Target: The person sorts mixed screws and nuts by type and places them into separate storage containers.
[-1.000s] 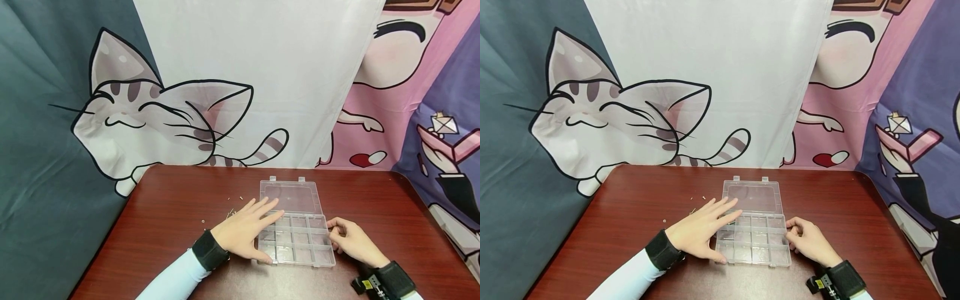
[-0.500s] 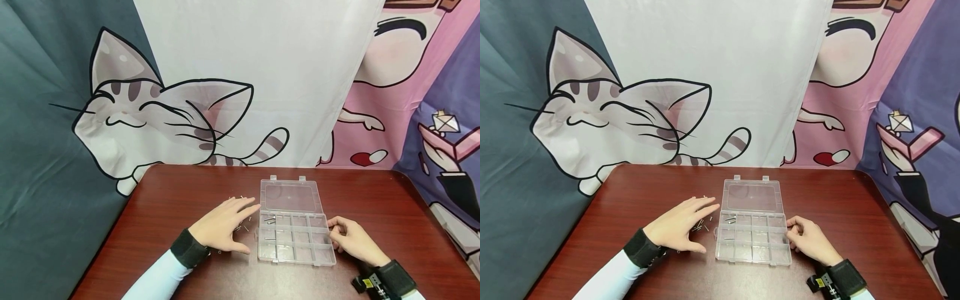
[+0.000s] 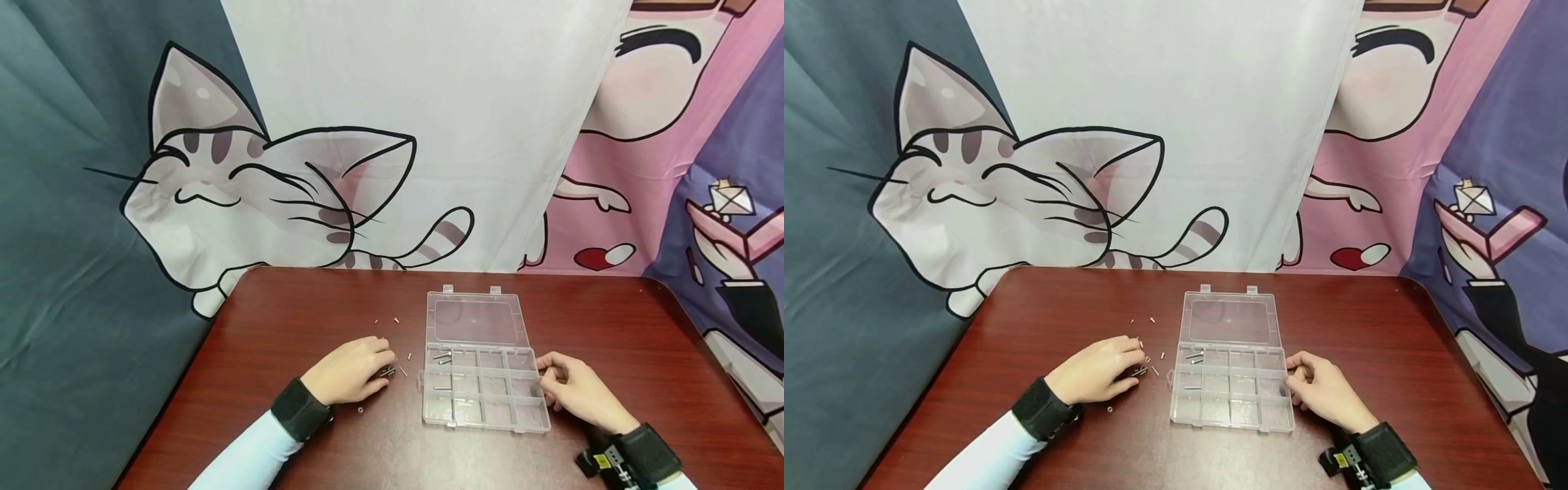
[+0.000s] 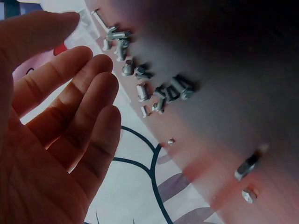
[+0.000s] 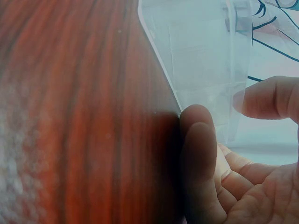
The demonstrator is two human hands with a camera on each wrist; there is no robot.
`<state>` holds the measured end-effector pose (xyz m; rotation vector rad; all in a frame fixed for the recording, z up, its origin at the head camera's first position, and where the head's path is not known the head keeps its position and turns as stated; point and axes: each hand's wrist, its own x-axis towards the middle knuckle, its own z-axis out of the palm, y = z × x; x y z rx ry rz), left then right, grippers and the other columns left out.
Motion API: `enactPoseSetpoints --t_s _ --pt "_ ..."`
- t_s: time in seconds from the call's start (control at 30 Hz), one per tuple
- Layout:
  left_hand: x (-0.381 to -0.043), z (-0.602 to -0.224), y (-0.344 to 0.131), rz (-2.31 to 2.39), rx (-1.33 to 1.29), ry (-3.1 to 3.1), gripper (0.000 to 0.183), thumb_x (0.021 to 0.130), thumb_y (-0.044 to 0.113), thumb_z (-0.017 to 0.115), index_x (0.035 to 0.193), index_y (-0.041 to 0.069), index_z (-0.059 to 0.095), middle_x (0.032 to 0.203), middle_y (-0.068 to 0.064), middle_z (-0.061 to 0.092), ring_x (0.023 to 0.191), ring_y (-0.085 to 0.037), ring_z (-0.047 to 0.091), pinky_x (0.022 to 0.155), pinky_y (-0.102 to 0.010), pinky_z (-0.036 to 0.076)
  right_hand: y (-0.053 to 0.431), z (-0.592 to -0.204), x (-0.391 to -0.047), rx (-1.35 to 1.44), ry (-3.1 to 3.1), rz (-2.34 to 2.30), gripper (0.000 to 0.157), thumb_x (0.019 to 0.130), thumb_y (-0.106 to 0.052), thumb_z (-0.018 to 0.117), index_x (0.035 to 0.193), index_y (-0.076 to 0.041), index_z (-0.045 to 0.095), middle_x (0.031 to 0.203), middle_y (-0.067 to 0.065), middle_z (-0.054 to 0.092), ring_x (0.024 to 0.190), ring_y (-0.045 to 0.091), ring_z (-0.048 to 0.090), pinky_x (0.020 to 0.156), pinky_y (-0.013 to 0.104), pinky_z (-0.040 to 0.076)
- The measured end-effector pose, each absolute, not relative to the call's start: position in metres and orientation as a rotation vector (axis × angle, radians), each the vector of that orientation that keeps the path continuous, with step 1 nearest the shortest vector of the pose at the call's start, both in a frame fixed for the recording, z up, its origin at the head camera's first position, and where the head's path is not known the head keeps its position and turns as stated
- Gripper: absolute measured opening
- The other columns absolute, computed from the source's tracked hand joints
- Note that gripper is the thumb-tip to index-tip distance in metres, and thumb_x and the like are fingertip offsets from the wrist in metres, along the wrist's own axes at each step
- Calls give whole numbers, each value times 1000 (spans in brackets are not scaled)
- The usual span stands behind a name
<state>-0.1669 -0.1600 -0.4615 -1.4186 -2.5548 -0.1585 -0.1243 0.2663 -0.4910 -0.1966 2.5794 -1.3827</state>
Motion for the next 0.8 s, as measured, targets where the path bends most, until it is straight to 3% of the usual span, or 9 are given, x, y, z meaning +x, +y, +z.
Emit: enactPoseSetpoints --t_s 0.3,0.8 --pt "-167 -466 -157 -90 -1309 -2623 24 79 29 73 75 24 50 76 13 43 68 -6 45 64 -26 44 266 -491 -125 -167 2573 -1385 26 90 -10 58 113 3 59 68 6 57 59 16 57 54 34 52" --pt "-172 -474 -149 -20 -1271 -2646 12 81 22 62 74 22 53 71 10 46 66 -11 51 64 -27 47 266 -489 -124 -203 2577 -1382 26 89 -9 57 112 3 59 68 4 57 59 15 57 54 34 51"
